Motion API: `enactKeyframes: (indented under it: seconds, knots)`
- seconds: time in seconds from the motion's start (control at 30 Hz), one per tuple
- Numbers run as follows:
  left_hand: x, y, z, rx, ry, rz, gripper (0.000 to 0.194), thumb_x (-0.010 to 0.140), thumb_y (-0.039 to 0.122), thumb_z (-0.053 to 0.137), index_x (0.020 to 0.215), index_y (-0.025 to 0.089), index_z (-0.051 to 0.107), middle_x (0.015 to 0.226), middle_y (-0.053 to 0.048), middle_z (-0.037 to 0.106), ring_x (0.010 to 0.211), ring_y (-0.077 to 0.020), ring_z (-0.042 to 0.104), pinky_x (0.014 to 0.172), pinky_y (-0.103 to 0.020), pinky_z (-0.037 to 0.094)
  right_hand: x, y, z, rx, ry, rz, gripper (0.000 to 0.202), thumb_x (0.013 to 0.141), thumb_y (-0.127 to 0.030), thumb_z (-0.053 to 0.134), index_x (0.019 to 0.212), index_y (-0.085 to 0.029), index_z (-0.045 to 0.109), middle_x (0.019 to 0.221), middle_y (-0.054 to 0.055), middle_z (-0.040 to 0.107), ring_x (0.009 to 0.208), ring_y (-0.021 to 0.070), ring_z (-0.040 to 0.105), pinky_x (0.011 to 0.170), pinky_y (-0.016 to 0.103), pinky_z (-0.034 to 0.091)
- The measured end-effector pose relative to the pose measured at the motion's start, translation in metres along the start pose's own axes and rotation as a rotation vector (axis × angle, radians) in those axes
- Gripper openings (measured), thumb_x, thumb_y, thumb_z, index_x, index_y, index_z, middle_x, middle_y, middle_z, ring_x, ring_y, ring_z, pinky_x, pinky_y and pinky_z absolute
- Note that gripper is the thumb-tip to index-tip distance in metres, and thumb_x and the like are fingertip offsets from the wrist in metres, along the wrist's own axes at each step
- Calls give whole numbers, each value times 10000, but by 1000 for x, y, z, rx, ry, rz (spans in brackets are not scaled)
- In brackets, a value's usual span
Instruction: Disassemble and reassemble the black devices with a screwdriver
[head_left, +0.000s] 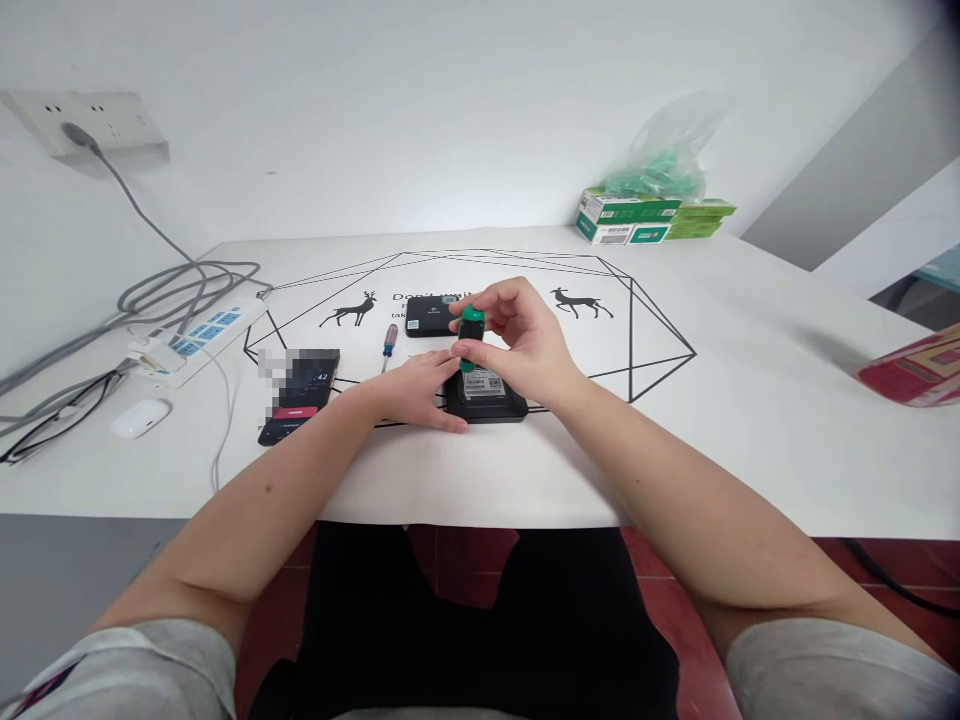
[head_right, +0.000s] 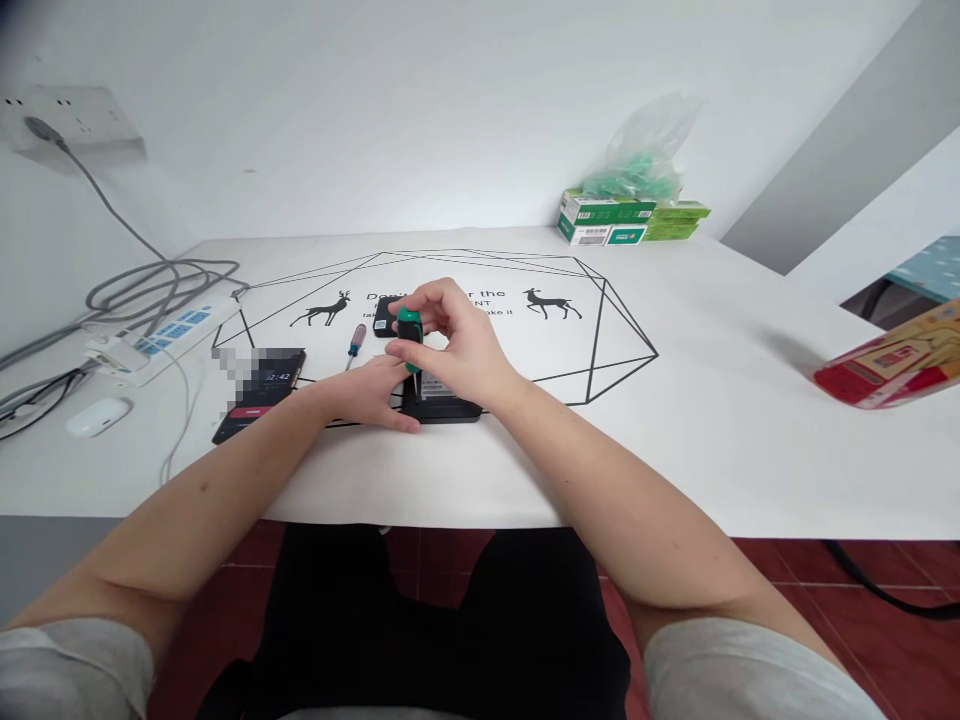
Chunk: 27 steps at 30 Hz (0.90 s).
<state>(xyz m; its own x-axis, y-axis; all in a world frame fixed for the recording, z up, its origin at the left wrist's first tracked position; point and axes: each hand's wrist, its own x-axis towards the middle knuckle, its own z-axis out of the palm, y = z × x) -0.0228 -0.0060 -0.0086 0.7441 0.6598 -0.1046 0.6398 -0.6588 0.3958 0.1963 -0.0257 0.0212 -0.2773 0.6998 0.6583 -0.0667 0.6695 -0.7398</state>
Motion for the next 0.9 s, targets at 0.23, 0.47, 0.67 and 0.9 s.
enactKeyframes:
  seconds: [0.23,0.47,0.67,0.9]
  knots:
    - [-1,3,-2,-26,-8,-21,1135,817,828,735,1699,207,380,1786,-202,335,1623,-495,325,1276,-593,368,-2,-6,1,20,-49,52,382,914,-315,782,1181,-317,509,1276,41,800,1126,223,798,1025,459,639]
    - [1,2,-1,15,-14,-30,1123,825,828,727,1687,181,414,1755,-211,380,1565,-484,398,1270,-562,373,1,-2,-6,-172,-30,-135,314,925,-169,594,1199,-295,682,1362,81,691,1271,284,669,955,498,615]
    - [1,1,0,-6,17,14,1118,825,788,751,1727,250,368,1765,-173,389,1581,-477,391,1266,-573,369,1,-2,-6,-217,-2,-162,339,961,-158,528,1167,-324,742,1158,58,631,1084,246,643,869,474,627]
    - [0,-2,1,7,3,-12,1089,840,807,743,1693,214,417,1774,-200,364,1595,-490,371,1253,-576,382,3,-2,-3,-194,-32,-140,249,938,-340,747,1169,-312,658,1192,49,646,1040,219,647,798,392,612]
